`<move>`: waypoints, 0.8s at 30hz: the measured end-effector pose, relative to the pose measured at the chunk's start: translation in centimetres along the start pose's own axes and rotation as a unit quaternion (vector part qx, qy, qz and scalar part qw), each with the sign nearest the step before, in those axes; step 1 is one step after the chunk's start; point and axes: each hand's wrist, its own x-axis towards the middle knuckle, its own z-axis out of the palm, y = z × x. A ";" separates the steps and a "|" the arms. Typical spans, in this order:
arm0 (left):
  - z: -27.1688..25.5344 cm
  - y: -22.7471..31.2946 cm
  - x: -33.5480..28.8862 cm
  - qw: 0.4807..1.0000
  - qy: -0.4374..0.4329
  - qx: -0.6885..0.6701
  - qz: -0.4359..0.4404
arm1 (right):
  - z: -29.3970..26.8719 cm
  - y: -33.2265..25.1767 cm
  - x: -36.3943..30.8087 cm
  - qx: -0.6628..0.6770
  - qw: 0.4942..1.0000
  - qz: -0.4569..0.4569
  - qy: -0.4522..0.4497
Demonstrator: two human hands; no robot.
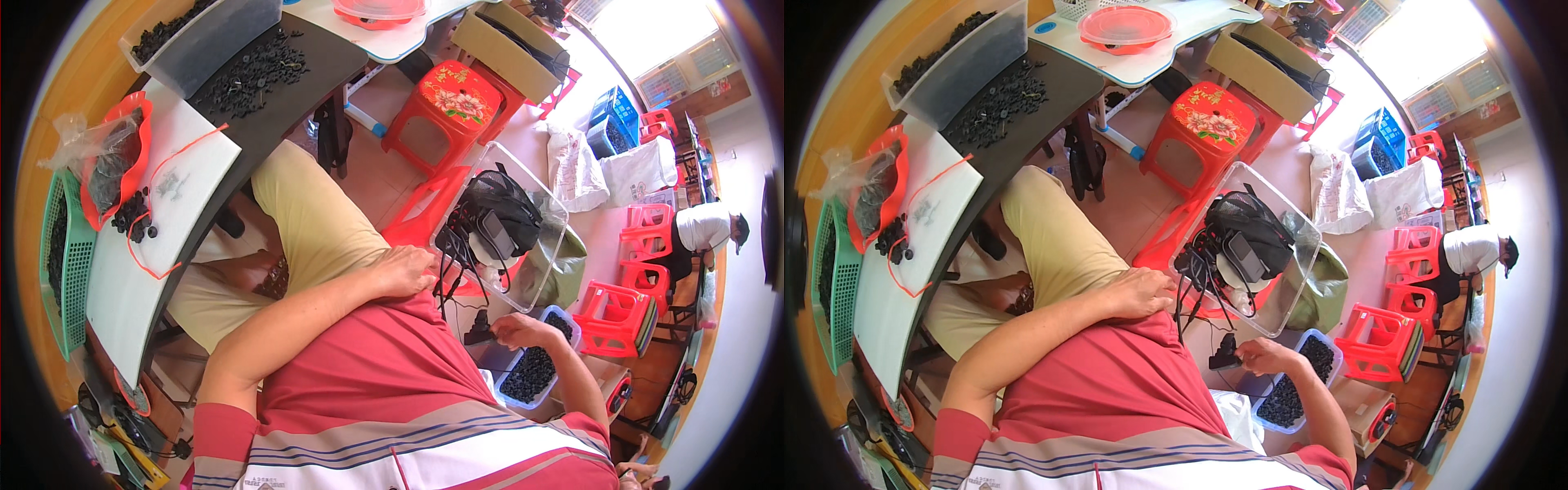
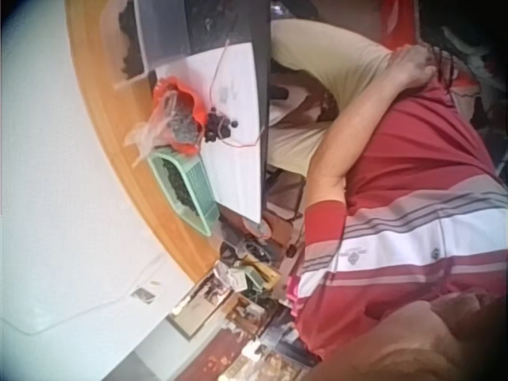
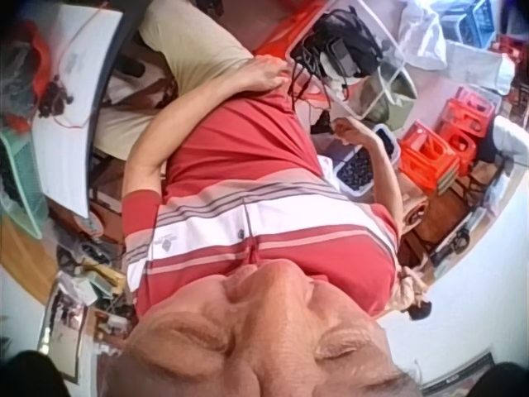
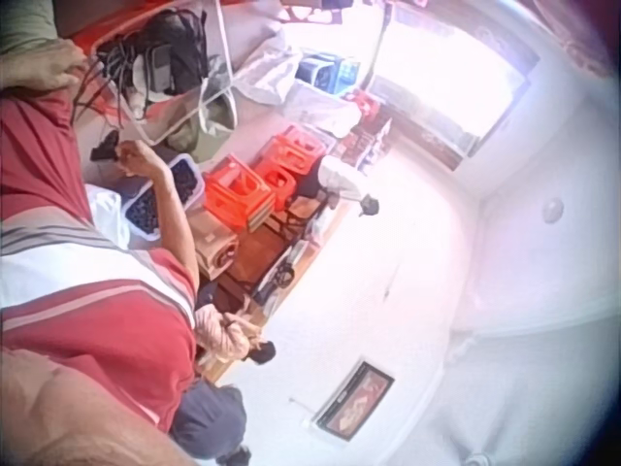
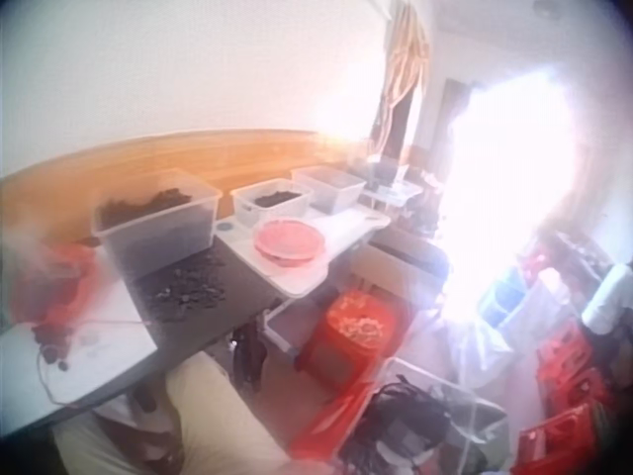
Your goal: Sorting and inspecting small black shoe components from a larger bin into smaller sets.
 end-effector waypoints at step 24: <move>-0.7 0.9 -1.2 0.987 0.076 -0.139 0.015 | -3.8 -16.7 -10.4 0.235 0.885 -0.364 0.170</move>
